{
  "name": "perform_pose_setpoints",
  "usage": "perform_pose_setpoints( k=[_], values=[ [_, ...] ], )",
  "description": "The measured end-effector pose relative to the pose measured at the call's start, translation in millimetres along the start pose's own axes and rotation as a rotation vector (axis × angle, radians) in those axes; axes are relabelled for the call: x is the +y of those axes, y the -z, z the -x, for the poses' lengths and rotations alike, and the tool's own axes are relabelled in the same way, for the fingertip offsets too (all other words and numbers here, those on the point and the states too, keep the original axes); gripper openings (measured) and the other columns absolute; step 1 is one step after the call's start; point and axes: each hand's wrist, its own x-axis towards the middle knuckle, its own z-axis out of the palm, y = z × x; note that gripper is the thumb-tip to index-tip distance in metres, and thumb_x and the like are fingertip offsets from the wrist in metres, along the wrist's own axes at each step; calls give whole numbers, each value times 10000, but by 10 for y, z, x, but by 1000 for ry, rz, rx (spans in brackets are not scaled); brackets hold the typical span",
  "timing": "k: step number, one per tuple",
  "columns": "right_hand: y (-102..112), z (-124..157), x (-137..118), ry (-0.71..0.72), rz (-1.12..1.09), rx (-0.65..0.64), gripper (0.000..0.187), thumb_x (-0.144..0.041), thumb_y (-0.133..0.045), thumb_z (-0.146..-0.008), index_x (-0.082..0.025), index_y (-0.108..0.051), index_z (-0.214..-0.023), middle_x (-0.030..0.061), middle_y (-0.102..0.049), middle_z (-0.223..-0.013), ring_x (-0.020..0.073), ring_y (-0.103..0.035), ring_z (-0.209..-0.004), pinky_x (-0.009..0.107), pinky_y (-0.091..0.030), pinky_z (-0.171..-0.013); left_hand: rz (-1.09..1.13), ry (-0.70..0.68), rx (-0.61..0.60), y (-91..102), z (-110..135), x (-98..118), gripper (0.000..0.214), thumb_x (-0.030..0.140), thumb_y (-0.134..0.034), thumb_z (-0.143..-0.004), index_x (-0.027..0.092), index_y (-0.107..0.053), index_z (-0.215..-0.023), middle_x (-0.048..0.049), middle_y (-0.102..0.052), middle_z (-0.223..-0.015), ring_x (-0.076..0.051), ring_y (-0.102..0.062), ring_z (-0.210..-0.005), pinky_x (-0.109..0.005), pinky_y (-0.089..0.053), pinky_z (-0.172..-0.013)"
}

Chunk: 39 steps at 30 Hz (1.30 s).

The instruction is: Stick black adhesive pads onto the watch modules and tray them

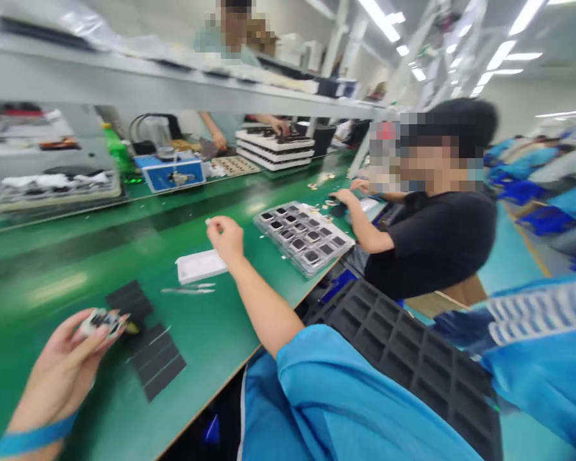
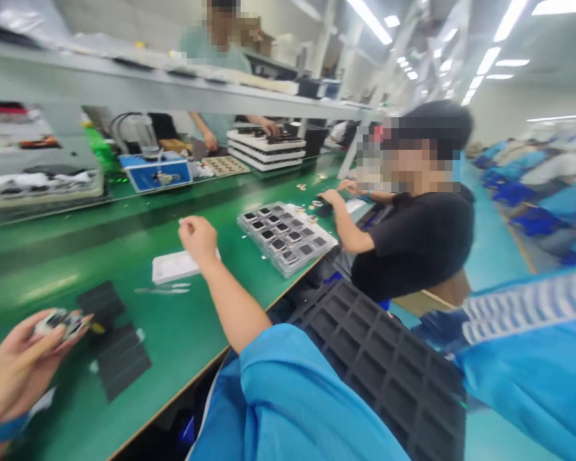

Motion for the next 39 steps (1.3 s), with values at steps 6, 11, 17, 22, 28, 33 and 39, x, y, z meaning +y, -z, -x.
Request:
perform_pose_setpoints(
  k=[6,11,17,22,28,33,39],
  values=[
    [5,-59,175,-127,8,-224,231,-207,-511,-866,-138,-718,-941,64,-727,-916,151,-674,-866,225,-488,-840,282,25,-38,5,-38,-126,493,283,-917,-513,197,-644,-914,-13,-732,-864,-179,-706,-844,-285,-596,-817],
    [-79,100,93,-90,50,-428,172,-73,-569,-731,-153,-716,-692,92,-725,-787,213,-684,-806,318,-498,-851,382,54,-109,51,-19,-146,479,255,-887,-587,201,-621,-982,-41,-726,-952,-204,-708,-928,-349,-565,-912],
    [-401,745,-447,122,-466,-592,154,-307,-629,-799,-175,-697,-840,52,-725,-868,172,-685,-797,297,-548,-788,422,14,-222,46,2,-157,473,251,-868,-623,195,-594,-1003,-45,-713,-986,-192,-693,-959,-364,-529,-964],
    [-481,1159,-667,113,-640,-622,113,-283,-621,-791,-178,-663,-797,49,-712,-819,160,-684,-732,278,-566,-720,407,-23,-244,28,7,-149,478,248,-876,-612,198,-591,-992,-27,-715,-964,-149,-688,-857,-262,-559,-814],
    [-459,1212,-646,259,-532,-516,101,-250,-580,-829,-185,-643,-783,57,-697,-846,165,-672,-759,285,-556,-733,381,-38,-256,-11,34,-157,487,211,-885,-589,193,-582,-969,-6,-716,-908,-122,-678,-784,-209,-550,-712],
    [-481,1206,-613,543,-305,-482,187,-216,-493,-885,-193,-620,-750,84,-677,-833,199,-638,-831,338,-510,-819,362,-35,-220,-32,26,-189,480,198,-881,-589,199,-577,-961,4,-716,-892,-125,-670,-779,-219,-543,-715],
    [-580,1126,-575,-169,-807,-872,185,-252,-640,-829,-198,-609,-1003,60,-680,-1067,150,-656,-945,295,-547,-845,424,-56,-187,38,-35,-177,526,235,-897,-571,208,-572,-984,-9,-717,-941,-139,-692,-837,-227,-552,-759]
  ],
)
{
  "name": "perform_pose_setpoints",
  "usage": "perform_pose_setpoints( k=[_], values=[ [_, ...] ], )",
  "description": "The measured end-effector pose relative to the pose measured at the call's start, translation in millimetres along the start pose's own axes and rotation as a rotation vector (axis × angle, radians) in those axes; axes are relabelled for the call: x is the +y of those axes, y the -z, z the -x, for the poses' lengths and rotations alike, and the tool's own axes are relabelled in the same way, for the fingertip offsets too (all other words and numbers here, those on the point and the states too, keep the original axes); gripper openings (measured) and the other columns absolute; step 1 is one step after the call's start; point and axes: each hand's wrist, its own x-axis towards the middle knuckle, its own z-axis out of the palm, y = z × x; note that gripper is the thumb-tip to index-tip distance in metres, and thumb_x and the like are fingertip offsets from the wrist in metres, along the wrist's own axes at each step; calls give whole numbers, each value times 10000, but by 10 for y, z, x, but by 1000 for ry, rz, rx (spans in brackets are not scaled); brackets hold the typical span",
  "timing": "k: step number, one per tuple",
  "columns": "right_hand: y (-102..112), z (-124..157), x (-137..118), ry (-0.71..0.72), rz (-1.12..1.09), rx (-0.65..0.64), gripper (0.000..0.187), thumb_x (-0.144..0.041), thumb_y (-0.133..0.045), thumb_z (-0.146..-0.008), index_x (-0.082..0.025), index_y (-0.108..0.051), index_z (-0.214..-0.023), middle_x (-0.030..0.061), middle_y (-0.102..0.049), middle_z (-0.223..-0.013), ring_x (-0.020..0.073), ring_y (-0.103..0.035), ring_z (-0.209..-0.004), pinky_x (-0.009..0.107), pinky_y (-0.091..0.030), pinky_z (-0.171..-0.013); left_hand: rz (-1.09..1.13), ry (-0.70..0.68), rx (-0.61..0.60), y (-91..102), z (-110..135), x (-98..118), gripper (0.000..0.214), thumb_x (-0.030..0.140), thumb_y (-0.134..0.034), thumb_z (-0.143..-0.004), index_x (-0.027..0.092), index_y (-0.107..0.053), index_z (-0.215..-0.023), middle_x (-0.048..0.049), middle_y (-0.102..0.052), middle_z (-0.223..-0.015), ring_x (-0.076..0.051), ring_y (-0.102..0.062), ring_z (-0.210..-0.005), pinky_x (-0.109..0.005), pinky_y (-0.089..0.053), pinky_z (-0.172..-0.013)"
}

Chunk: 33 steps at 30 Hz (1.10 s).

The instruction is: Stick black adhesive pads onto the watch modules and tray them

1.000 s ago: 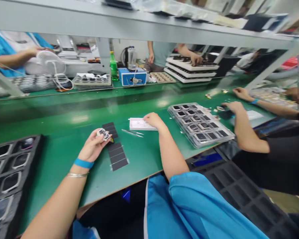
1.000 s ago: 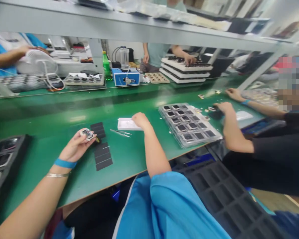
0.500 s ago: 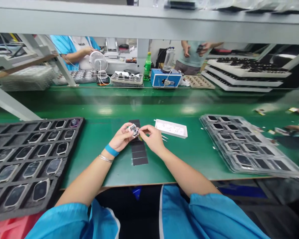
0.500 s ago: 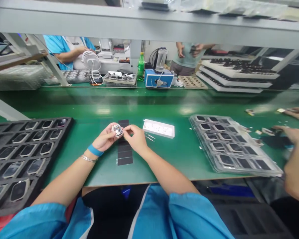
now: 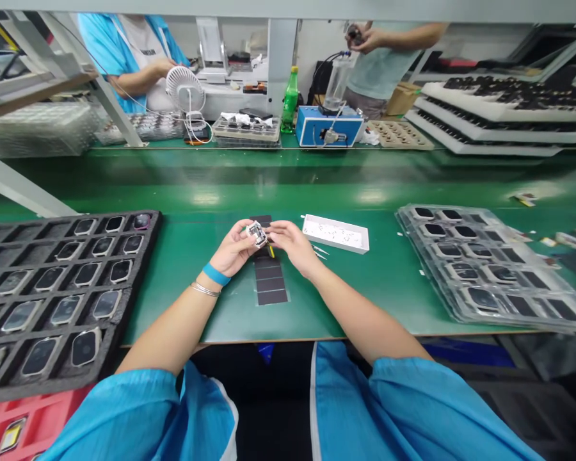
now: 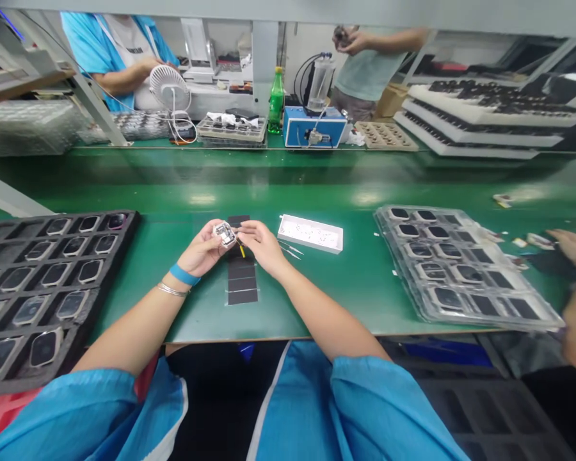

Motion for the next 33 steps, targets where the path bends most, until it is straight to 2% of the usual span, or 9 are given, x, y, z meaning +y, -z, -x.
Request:
perform_pose_setpoints(
  k=[3,6,12,16,17,21,26,28,33],
  values=[
    [46,-34,14,-344,-298,-261,352,-219,-765,-723,-187,-609,-1038,53,-689,-1030,137,-675,-857,264,-578,-755,16,-13,-3,41,-8,45,549,272,-900,-573,220,-566,-1005,-13,-714,-978,-156,-699,-880,-248,-552,-799],
    [107,-58,2,-439,-368,-278,349,-213,-838,-640,-153,-652,-930,16,-665,-817,91,-632,-662,170,-534,-558,18,-8,-4,57,-7,78,552,286,-906,-564,226,-575,-1002,-10,-716,-961,-160,-701,-887,-261,-552,-826],
    [197,-77,-106,-243,-387,-81,328,-351,-862,-613,-144,-669,-779,-22,-592,-677,62,-562,-603,149,-492,-517,5,43,-1,44,-8,62,538,284,-913,-542,204,-595,-970,-32,-726,-911,-176,-709,-861,-273,-570,-797],
    [228,-34,-163,-190,-299,-172,322,-377,-813,-671,-144,-678,-848,-89,-438,-490,34,-353,-416,182,-434,-431,-17,115,-23,45,-6,28,538,281,-901,-560,185,-603,-998,-42,-722,-891,-186,-714,-816,-298,-578,-794],
    [234,-25,-171,-189,-302,-200,330,-372,-803,-678,-147,-675,-882,-93,-440,-484,38,-354,-406,197,-449,-439,-17,126,-23,46,-5,21,533,270,-897,-565,183,-605,-1003,-42,-721,-894,-186,-713,-816,-304,-579,-798],
    [232,-20,-177,-166,-346,-220,370,-383,-801,-659,-157,-654,-913,-12,-625,-707,89,-568,-594,227,-532,-566,-5,161,-15,39,1,8,520,227,-886,-576,183,-621,-1021,-29,-715,-904,-167,-708,-820,-289,-588,-791],
    [199,-49,-119,54,-183,-121,424,-391,-819,-665,-183,-631,-984,-1,-627,-801,110,-586,-673,210,-506,-536,-30,243,-77,22,19,14,589,199,-863,-602,232,-611,-1134,-31,-719,-968,-176,-716,-849,-246,-600,-700],
    [197,-54,-89,134,-138,-108,453,-375,-820,-667,-190,-629,-1034,11,-653,-850,127,-617,-713,236,-534,-592,-63,285,-92,20,24,6,549,190,-831,-641,238,-611,-1142,-37,-720,-986,-180,-718,-846,-223,-592,-652],
    [190,-37,-34,263,34,-87,280,-327,-725,-770,-186,-685,-1008,36,-703,-901,161,-664,-817,309,-555,-780,-103,360,-100,-19,28,-31,434,146,-763,-698,197,-636,-1110,-54,-725,-946,-187,-723,-839,-216,-590,-645]
  ],
)
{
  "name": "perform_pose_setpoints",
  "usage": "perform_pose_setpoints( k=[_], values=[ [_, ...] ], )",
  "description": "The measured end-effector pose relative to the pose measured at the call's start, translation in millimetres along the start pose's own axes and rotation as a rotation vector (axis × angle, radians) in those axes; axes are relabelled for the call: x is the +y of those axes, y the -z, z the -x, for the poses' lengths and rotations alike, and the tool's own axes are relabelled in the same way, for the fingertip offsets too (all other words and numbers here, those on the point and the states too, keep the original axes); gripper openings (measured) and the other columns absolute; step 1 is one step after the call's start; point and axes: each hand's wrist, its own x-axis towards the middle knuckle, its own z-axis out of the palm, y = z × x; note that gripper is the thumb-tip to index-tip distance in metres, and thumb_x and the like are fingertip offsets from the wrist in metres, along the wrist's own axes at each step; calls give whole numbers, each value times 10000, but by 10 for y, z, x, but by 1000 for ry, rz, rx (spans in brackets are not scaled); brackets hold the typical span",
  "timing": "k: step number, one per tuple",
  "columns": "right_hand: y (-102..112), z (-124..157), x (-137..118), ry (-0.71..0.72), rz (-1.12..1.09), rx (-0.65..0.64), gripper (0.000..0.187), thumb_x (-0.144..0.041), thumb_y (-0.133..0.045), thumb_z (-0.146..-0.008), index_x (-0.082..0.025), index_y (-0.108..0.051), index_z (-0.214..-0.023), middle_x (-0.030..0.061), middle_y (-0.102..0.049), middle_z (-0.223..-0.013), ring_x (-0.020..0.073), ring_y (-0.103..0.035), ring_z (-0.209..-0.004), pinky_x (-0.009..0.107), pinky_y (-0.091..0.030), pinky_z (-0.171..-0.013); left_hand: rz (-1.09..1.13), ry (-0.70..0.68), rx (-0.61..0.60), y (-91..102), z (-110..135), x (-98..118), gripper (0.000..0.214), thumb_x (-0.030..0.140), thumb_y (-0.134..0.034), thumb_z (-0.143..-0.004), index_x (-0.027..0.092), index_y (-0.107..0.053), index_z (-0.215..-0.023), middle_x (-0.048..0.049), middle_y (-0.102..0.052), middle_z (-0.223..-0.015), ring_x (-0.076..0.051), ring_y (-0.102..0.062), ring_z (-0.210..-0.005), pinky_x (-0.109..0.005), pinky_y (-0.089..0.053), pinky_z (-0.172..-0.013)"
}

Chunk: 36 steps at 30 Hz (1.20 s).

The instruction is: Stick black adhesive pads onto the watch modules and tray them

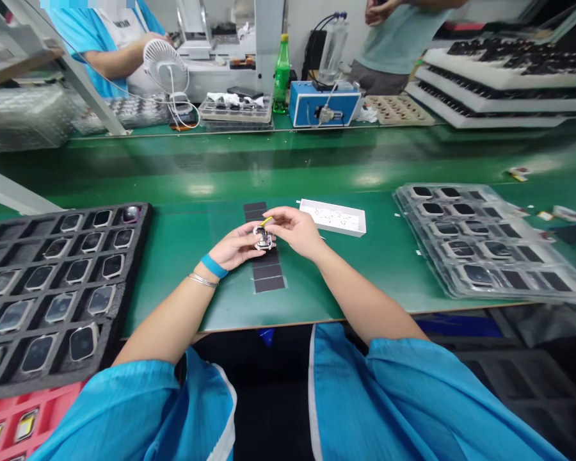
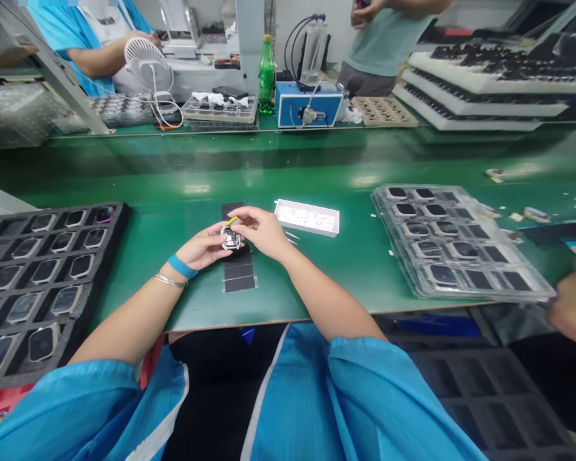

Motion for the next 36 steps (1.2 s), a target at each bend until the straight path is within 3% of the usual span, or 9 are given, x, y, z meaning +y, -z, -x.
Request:
perform_pose_setpoints(
  k=[4,8,13,15,18,20,24,36],
  values=[
    [-16,21,15,71,214,32,232,-234,-651,-814,-198,-713,-1035,47,-712,-984,167,-664,-851,333,-542,-829,6,-28,51,-79,-20,-11,407,74,-750,-660,177,-652,-1042,-32,-717,-906,-171,-721,-797,-237,-604,-664],
    [-42,4,73,104,356,34,247,-186,-624,-820,-212,-723,-1045,45,-710,-999,169,-653,-872,341,-533,-856,-40,-46,165,-149,-57,-42,288,92,-730,-683,150,-636,-949,-27,-700,-803,-147,-702,-686,-227,-592,-585],
    [-59,-85,249,-52,295,81,348,-264,-637,-834,-205,-654,-1176,47,-705,-1018,167,-654,-868,316,-540,-807,-78,-52,292,-124,-88,-20,178,90,-674,-704,137,-609,-863,-42,-702,-749,-153,-686,-613,-198,-532,-471],
    [-43,-105,306,-119,352,109,253,-277,-620,-846,-195,-678,-1079,48,-700,-986,169,-650,-863,319,-537,-804,-55,-73,353,-64,-85,30,162,92,-651,-714,136,-604,-862,-61,-725,-803,-156,-695,-643,-203,-536,-499],
    [-28,-92,353,-169,585,-9,77,-178,-625,-812,-177,-701,-798,47,-674,-879,171,-627,-809,347,-518,-837,26,-122,433,34,-78,101,161,94,-646,-711,143,-590,-853,-66,-735,-832,-164,-707,-716,-278,-584,-654],
    [-48,-66,374,-149,707,-91,101,-116,-633,-788,-174,-704,-746,59,-656,-889,182,-615,-838,367,-500,-872,74,-131,437,70,-77,119,177,91,-659,-700,147,-582,-849,-70,-736,-839,-173,-708,-777,-350,-583,-772],
    [-122,-39,414,-84,836,-98,89,-106,-666,-789,-171,-727,-791,86,-639,-969,226,-596,-961,424,-452,-961,94,-112,413,60,-87,93,201,90,-668,-705,151,-593,-881,-77,-737,-858,-177,-693,-820,-433,-552,-863],
    [-207,-128,319,-175,872,-95,37,-164,-719,-818,-160,-746,-793,77,-620,-952,208,-572,-1036,374,-398,-993,31,-126,402,31,-102,100,141,78,-636,-727,134,-622,-856,-88,-734,-867,-181,-698,-836,-350,-590,-773]
  ],
)
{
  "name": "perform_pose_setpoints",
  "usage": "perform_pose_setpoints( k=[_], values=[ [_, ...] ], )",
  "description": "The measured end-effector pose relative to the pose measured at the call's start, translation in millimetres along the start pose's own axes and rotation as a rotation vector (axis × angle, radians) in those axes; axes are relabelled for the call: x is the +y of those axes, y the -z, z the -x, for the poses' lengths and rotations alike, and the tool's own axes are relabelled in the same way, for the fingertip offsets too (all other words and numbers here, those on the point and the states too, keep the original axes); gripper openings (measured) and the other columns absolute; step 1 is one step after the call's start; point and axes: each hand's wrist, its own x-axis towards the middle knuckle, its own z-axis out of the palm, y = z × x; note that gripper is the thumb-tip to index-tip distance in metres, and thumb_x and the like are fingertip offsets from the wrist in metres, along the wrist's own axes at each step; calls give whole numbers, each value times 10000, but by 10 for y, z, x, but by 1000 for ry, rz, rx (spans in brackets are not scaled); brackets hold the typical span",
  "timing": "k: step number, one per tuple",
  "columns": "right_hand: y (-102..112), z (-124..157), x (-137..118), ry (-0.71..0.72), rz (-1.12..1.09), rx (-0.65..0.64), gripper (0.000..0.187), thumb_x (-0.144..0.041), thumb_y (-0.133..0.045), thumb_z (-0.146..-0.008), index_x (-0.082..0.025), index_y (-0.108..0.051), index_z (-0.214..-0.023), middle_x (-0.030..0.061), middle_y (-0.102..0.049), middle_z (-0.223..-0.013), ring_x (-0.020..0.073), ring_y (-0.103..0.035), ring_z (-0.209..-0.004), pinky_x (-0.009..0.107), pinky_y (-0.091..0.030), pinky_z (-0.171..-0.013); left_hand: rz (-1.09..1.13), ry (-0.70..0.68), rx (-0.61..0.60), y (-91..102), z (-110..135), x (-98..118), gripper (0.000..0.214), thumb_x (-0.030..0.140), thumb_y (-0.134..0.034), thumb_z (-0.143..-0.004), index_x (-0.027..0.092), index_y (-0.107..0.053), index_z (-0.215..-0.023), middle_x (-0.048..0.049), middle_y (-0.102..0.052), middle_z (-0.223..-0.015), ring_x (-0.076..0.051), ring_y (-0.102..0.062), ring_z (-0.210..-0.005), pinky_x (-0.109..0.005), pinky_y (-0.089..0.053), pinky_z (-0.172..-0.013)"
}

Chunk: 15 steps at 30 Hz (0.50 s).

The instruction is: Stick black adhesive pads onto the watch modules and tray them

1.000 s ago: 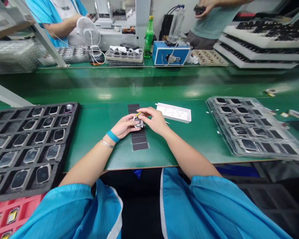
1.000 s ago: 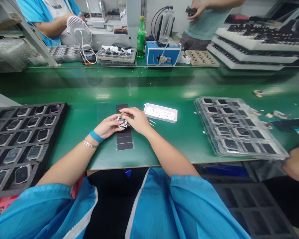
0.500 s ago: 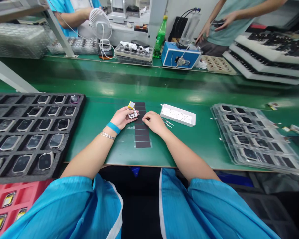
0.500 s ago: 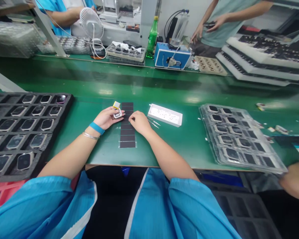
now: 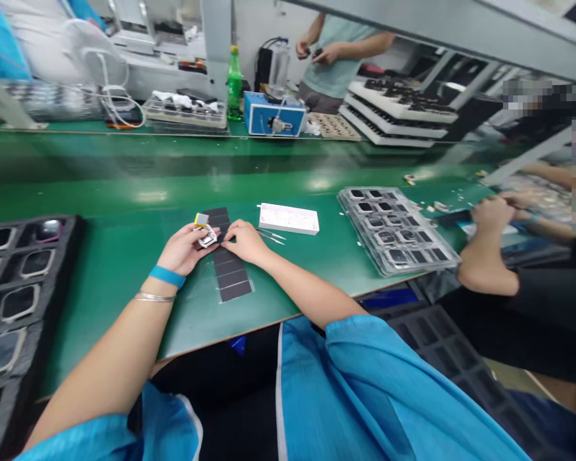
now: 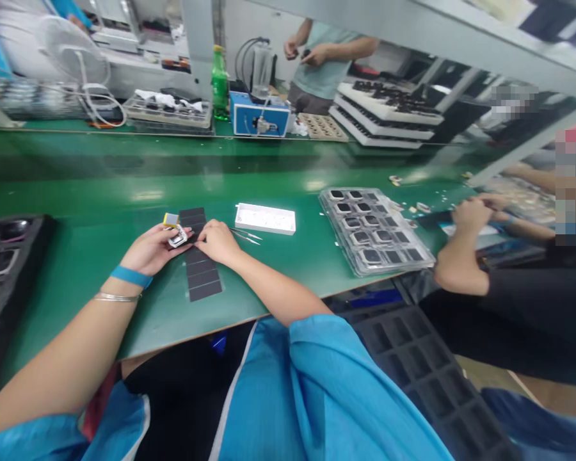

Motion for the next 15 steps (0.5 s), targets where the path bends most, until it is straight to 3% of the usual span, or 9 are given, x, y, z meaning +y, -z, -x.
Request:
perform_pose_setpoints(
  k=[4,8,15],
  values=[
    [-34,-41,-15,-20,40,-27,143,-154,-634,-889,-146,-726,-780,87,-593,-933,209,-536,-1049,365,-371,-996,-4,1,8,-7,1,11,147,58,-612,-729,140,-624,-850,-72,-728,-844,-186,-703,-832,-390,-587,-825],
    [-78,12,-10,8,70,-26,119,-150,-612,-903,-132,-684,-810,112,-568,-1046,220,-495,-1029,373,-372,-993,13,12,17,-4,9,-1,156,55,-608,-728,144,-616,-855,-66,-729,-847,-173,-697,-838,-413,-572,-859],
    [113,194,-6,336,4,81,67,-166,-582,-903,-181,-590,-838,104,-572,-1073,247,-473,-1031,414,-385,-960,34,24,12,18,-15,-34,168,82,-653,-693,150,-598,-837,-52,-728,-823,-147,-676,-775,-399,-569,-840]
  ],
)
